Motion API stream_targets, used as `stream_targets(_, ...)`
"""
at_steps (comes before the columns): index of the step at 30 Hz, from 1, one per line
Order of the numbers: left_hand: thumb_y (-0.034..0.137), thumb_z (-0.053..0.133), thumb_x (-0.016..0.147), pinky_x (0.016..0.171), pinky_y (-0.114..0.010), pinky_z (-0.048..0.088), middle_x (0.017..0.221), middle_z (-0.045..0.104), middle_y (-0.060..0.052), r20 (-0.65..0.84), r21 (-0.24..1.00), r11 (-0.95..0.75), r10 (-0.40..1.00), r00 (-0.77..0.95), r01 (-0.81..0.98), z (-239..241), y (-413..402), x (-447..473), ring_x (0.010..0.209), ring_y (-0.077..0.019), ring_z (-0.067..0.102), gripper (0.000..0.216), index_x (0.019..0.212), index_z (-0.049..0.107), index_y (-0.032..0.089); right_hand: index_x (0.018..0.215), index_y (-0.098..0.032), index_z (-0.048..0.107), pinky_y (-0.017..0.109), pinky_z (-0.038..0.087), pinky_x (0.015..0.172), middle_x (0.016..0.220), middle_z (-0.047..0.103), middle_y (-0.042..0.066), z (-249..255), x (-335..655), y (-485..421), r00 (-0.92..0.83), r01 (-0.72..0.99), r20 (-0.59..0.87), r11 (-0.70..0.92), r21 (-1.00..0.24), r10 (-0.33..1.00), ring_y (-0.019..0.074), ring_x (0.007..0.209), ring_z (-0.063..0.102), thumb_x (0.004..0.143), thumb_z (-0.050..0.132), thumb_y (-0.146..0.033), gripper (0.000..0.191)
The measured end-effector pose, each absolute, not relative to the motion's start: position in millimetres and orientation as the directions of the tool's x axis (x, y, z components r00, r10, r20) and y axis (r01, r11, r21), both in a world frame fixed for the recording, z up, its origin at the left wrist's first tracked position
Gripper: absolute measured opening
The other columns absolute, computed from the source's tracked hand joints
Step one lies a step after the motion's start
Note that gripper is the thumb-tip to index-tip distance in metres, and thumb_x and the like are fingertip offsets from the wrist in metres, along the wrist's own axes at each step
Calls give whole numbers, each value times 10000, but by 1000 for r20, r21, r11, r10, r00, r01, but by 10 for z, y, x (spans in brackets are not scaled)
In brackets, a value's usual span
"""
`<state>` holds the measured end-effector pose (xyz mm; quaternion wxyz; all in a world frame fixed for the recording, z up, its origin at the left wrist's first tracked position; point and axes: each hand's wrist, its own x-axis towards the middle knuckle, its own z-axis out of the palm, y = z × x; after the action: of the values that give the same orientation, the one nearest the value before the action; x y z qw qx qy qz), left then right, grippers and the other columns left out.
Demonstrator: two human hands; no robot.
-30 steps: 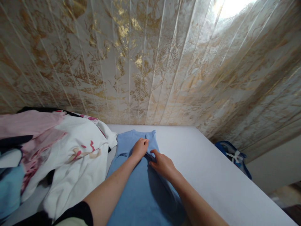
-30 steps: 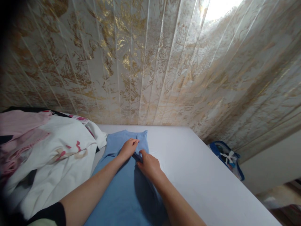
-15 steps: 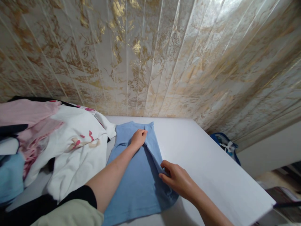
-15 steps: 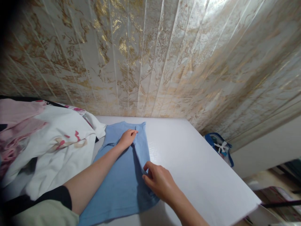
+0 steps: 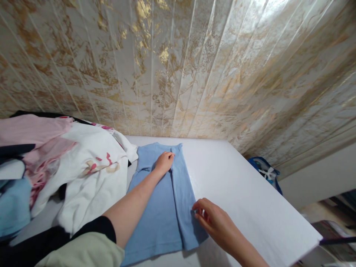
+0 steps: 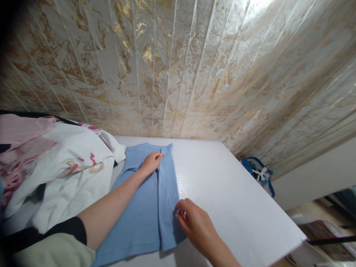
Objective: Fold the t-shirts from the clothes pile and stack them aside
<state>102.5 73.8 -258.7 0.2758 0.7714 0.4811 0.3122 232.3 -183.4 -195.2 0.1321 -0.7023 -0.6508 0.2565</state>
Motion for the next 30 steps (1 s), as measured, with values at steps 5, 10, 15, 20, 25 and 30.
stream_targets(5, 181, 444, 888, 912, -269, 469, 1050, 691, -71, 220, 706, -400, 908, 357, 584, -2600, 744, 1025, 983, -182, 632, 304, 1014, 722, 183, 855, -237, 621, 231, 396, 628, 760, 632, -11, -1986, 2371, -1930, 55, 864, -223, -159, -479, 973, 136, 686, 572, 881, 481, -269, 146)
stream_targets(10, 177, 508, 870, 921, -269, 468, 1122, 638, -72, 237, 668, -419, 903, 358, 615, -2625, 673, 1038, 959, -170, 630, 285, 1082, 698, 197, 1223, -249, 579, 355, 438, 944, 1209, 609, 82, -2142, 2300, -1864, -51, 910, 6, 49, -411, 999, 207, 1085, 573, 885, 490, -231, 350)
stream_targets(15, 159, 514, 868, 1008, -284, 419, 1263, 555, -88, 284, 605, -450, 893, 349, 657, -2639, 580, 1055, 1103, -191, 587, 290, 1097, 687, 194, 1355, -249, 502, 497, 306, 1105, 1396, 504, 93, -2257, 2265, -1789, -118, 962, 33, 122, -245, 992, 259, 1294, 445, 870, 531, -230, 486)
stream_targets(20, 103, 462, 871, 997, -260, 431, 1192, 596, -60, 315, 651, -427, 904, 289, 627, -2640, 576, 1069, 1059, -165, 610, 320, 1073, 685, 208, 1274, -190, 572, 406, 393, 1049, 1317, 568, 114, -2014, 2280, -1277, -154, 945, 178, 198, -261, 972, 230, 1243, 497, 910, 477, -223, 378)
stream_targets(25, 12, 384, 846, 1048, -269, 399, 1219, 582, -84, 369, 721, -371, 920, 129, 585, -2613, 606, 1054, 1178, -165, 548, 428, 1169, 608, 182, 1360, -107, 485, 364, 372, 1055, 1385, 507, 156, -2037, 2131, -232, -52, 951, 242, 122, -283, 969, 220, 1268, 477, 919, 383, -168, 457)
stream_targets(30, 40, 371, 878, 1030, -278, 427, 1174, 609, -86, 401, 746, -357, 915, 49, 562, -2610, 637, 1016, 1147, -154, 560, 375, 1156, 581, 176, 1444, -49, 357, 388, 252, 1123, 1494, 368, 178, -2389, 1911, 320, 81, 974, 177, -40, -224, 981, 238, 1380, 330, 957, 327, -216, 515)
